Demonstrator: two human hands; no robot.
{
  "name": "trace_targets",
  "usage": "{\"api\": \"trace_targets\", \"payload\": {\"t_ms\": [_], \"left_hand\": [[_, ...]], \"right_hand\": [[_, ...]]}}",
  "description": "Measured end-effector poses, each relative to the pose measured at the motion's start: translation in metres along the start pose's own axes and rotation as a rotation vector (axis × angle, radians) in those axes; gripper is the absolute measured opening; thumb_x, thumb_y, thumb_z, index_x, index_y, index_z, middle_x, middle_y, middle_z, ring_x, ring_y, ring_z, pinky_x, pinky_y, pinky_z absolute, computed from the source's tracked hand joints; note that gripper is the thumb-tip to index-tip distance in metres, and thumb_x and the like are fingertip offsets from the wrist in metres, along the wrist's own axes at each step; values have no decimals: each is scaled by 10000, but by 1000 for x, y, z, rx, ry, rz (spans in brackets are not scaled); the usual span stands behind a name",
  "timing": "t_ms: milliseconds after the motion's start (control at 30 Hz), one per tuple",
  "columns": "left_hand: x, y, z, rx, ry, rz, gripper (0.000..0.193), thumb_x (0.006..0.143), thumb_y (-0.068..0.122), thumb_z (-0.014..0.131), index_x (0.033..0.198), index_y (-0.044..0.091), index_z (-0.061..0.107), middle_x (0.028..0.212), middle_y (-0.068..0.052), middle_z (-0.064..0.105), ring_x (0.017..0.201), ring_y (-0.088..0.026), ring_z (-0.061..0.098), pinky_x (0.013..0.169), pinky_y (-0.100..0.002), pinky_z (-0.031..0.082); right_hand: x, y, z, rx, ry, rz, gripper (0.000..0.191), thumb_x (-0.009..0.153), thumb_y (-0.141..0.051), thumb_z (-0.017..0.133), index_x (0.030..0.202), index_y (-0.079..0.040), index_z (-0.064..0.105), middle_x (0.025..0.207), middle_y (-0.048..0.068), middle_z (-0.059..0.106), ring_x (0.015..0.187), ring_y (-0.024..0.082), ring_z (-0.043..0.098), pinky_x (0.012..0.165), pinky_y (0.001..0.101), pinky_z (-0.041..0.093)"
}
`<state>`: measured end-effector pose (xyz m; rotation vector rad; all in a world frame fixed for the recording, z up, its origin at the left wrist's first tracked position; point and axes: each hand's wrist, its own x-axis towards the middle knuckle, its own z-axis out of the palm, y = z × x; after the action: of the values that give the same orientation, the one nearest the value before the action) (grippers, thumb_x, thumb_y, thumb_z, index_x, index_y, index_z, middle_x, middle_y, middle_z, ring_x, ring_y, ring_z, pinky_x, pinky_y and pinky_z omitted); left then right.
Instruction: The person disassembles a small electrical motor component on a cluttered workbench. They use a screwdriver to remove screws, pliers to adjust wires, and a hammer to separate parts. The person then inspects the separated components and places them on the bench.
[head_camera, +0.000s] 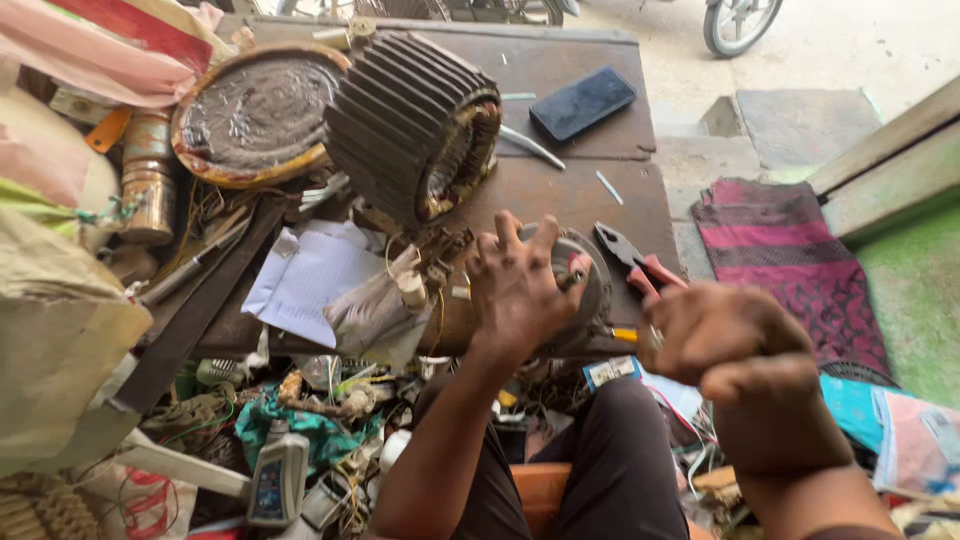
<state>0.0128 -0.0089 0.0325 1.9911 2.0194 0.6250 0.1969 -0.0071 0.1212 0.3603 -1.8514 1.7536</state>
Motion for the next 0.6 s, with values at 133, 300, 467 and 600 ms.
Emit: {"api": "trace_targets", "payload": {"t_ms": [133,300,467,600], "left_hand": [[3,1,-3,-9,-12,-10,567,884,584,621,1279,177,604,1213,-184,482,1103,-410,581,929,-548,470],[5,1,-3,-34,-62,-47,596,886,606,625,1318,197,584,1257,-204,458,1124,-424,567,931,-543,481],[2,7,-8,-1,-122,-58,544,902,602,604,1268,200,601,1252,-169,484,1153,-381,586,948,-520,499],[-4,9,-15,-2,-30,-53,559,845,568,661,1265,203,613,1237,-170,497,1170,-407,578,945,-553,491]], "right_hand": [[-6,-2,8,-126,269,42,538,1012,-252,654,631,-62,325,542,56,320,456,197,271,494,423,212],[-14,12,38,-333,862,48,496,974,-367,672,697,-44,417,648,51,438,550,139,354,503,346,242],[-4,11,-13,94,94,37,537,1123,-380,545,679,-95,447,603,26,405,558,149,342,548,346,263],[3,-12,-7,-626,198,235,516,1199,-374,512,792,-58,477,680,57,398,645,173,375,608,340,355]]}}
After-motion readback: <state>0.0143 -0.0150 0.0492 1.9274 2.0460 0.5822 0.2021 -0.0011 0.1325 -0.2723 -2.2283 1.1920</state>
